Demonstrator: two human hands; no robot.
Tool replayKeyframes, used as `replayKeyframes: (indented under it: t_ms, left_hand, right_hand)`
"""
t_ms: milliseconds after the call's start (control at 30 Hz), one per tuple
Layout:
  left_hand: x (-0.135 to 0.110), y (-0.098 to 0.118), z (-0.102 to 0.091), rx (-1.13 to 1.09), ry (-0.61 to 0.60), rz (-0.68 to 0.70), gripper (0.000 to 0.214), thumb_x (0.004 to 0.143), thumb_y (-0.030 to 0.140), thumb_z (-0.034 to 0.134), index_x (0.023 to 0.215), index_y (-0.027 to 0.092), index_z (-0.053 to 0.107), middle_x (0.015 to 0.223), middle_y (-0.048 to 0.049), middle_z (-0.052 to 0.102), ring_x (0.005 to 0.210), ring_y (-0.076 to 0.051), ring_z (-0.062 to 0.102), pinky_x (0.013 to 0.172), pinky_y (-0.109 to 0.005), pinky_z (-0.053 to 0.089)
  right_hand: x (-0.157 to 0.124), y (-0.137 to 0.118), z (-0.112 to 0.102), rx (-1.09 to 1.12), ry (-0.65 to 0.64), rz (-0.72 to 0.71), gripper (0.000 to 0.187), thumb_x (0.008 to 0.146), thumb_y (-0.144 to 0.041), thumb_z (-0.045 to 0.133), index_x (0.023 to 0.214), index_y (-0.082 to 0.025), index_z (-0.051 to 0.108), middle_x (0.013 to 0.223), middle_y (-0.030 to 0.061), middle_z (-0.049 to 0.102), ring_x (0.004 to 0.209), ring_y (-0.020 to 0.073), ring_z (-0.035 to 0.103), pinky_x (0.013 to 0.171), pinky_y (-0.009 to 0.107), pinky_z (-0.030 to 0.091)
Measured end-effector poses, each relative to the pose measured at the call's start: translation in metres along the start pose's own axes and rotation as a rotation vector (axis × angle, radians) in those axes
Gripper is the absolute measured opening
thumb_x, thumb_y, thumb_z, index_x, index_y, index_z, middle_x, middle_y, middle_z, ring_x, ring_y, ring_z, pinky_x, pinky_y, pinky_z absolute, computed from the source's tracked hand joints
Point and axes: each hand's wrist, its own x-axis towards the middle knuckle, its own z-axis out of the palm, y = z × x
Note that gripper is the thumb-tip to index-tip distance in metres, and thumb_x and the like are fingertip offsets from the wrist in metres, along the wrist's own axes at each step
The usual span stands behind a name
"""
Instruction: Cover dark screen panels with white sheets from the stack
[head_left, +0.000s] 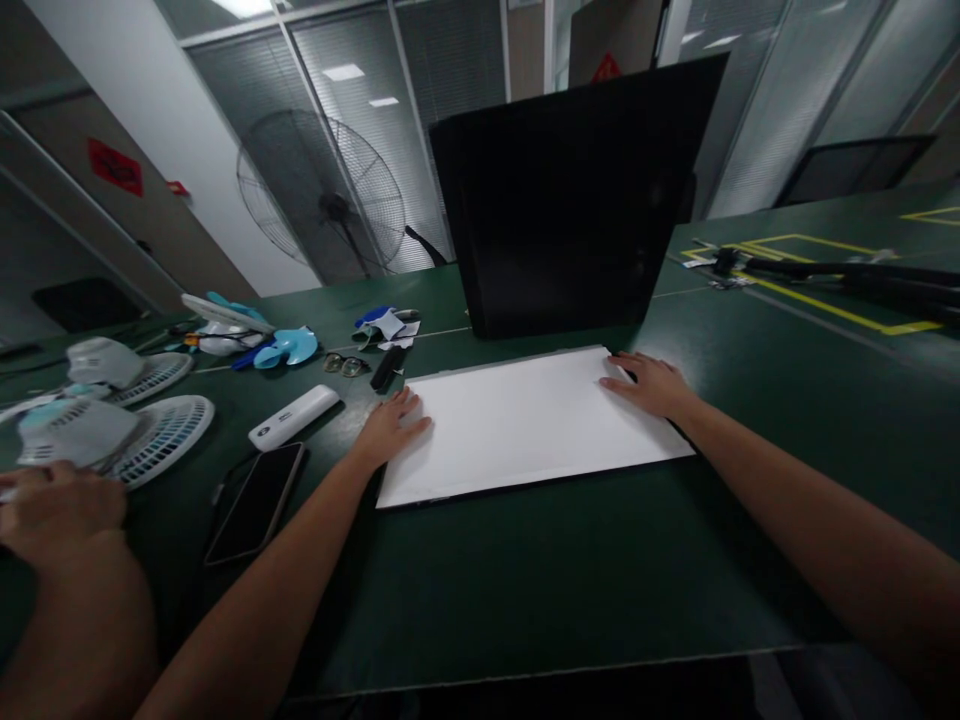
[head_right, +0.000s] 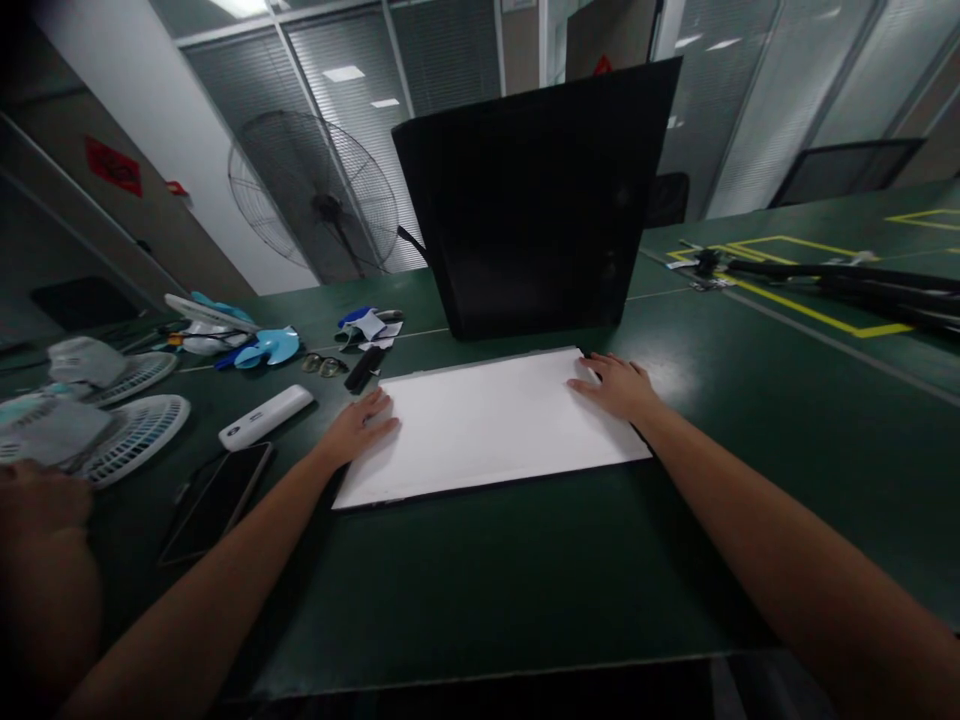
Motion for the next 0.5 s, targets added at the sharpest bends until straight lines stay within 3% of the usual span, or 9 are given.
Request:
replayKeyframes:
  t_ms: [333, 500]
  left_hand:
    - [0.0, -0.002, 0.001, 0.0, 0.068, 0.015, 0.064, 0.095, 0.06, 0.057, 0.146, 0.02, 0.058, 0.165, -0.0131, 0.041, 0.153, -0.032, 0.038, 0.127, -0.049, 0.028]
    - [-0.002, 0.002, -0.001, -0.003, 0.079, 0.018, 0.062, 0.095, 0.057, 0.059, 0.144, 0.018, 0.061, 0.164, -0.0158, 0.042, 0.152, -0.033, 0.04, 0.127, -0.048, 0.03]
  right_hand:
    - [0.004, 0.006, 0.009, 0.009, 0.028, -0.022, 0.072, 0.099, -0.07, 0.04, 0.153, -0.025, 0.054, 0.161, 0.0088, 0.045, 0.149, 0.0354, 0.039, 0.122, 0.061, 0.028]
    - [0.005, 0.011, 0.013, 0.024, 0.04, -0.035, 0.071, 0.098, -0.069, 0.039, 0.151, -0.025, 0.056, 0.16, 0.0093, 0.045, 0.149, 0.037, 0.04, 0.122, 0.062, 0.029]
